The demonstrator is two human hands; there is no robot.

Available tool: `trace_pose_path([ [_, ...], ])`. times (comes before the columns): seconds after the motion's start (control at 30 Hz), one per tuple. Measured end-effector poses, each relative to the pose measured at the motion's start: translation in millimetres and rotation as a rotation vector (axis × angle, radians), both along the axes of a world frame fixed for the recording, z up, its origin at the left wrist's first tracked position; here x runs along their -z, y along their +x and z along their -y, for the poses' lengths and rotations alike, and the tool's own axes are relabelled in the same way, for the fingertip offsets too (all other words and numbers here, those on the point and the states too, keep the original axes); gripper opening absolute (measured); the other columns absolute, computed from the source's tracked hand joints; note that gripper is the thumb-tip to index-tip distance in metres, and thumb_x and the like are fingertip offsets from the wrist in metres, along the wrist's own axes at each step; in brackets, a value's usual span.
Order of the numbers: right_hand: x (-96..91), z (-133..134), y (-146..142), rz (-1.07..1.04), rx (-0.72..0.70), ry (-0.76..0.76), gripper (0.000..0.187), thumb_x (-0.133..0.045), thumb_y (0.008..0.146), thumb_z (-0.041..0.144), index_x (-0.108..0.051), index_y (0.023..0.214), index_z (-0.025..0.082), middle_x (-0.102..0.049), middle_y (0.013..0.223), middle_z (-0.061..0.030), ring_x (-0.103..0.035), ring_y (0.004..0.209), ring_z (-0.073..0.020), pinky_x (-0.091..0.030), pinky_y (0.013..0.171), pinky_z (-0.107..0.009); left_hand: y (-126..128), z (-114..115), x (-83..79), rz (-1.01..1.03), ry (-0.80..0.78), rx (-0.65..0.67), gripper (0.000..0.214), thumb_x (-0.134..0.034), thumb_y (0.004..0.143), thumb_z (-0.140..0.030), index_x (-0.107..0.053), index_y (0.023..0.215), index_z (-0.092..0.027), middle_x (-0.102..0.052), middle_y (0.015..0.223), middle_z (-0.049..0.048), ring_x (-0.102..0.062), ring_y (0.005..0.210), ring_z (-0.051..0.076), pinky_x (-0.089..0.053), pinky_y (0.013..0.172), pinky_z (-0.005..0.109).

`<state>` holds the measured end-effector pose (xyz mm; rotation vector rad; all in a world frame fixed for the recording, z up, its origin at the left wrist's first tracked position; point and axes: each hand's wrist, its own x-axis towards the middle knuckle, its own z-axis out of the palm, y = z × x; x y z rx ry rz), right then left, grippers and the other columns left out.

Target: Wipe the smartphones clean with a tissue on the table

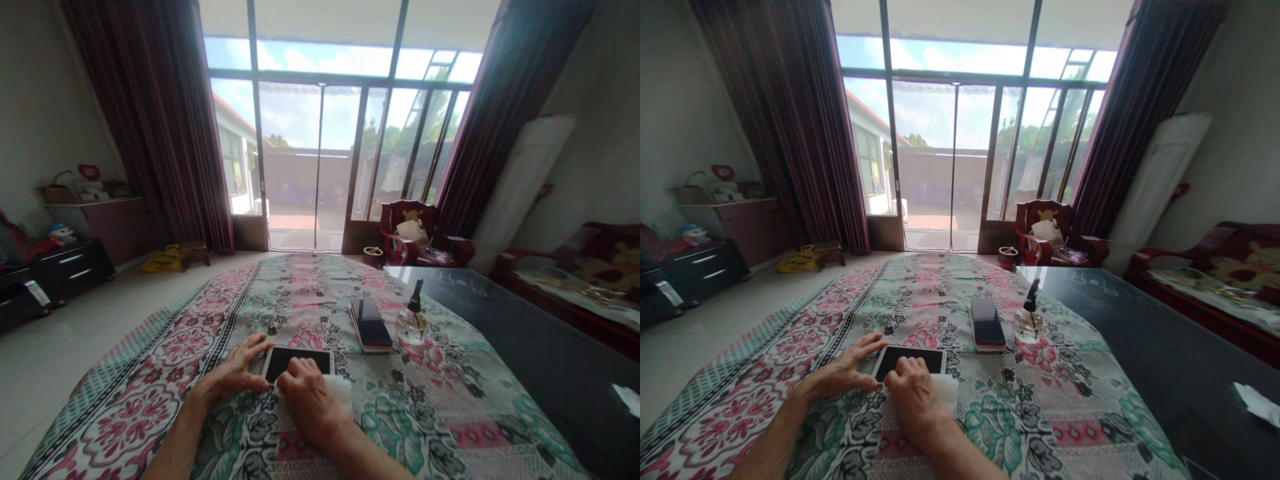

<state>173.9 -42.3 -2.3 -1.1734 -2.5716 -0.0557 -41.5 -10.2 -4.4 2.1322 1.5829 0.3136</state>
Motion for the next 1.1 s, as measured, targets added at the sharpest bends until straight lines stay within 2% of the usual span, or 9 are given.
trace_pose_path([
  [0.27,-10.6,5.3,21.0,-0.026,-0.011,-0.01,0.008,-0.061,0.088,0.024,-0.066,0.082,0.022,-0.06,0.088,-0.0015,-0.053,0.081,-0.0158,-0.039,0.072,-0.027,2.5,3.4,-7.9,0.029,-0.031,-0.015,0.084,-0.076,0.063,-0.038,-0.044,0.139,-0.024,-0.024,0.155,0.009,-0.013,0.144,0.03,-0.016,0.117,0.041],
  [0.67,-9.4,9.2,60.6,-0.155,0.036,-0.131,0.013,-0.055,0.089,0.015,-0.066,0.086,0.023,-0.06,0.091,-0.0009,-0.055,0.088,-0.0142,-0.04,0.079,-0.025,3.8,4.1,-10.4,0.057,-0.055,-0.018,0.084,-0.075,0.062,-0.036,-0.044,0.14,-0.024,-0.022,0.156,0.0085,-0.011,0.144,0.031,-0.014,0.117,0.042],
  [0.93,-6.3,9.6,75.8,-0.229,0.055,-0.161,0.014,-0.054,0.088,0.014,-0.065,0.085,0.023,-0.06,0.092,-0.0011,-0.055,0.09,-0.0142,-0.039,0.081,-0.024,-1.0,1.0,-1.4,0.077,-0.02,-0.008,0.084,-0.075,0.061,-0.035,-0.044,0.139,-0.025,-0.024,0.155,0.0067,-0.012,0.144,0.032,-0.016,0.116,0.045],
  [1.1,-5.1,11.0,83.5,-0.266,0.08,-0.169,0.015,-0.053,0.089,0.015,-0.065,0.081,0.021,-0.059,0.088,-0.0026,-0.054,0.085,-0.0142,-0.039,0.078,-0.025,2.1,2.8,-8.2,0.027,-0.059,-0.018,0.084,-0.073,0.064,-0.037,-0.043,0.141,-0.025,-0.022,0.156,0.0065,-0.011,0.144,0.028,-0.015,0.117,0.041],
])
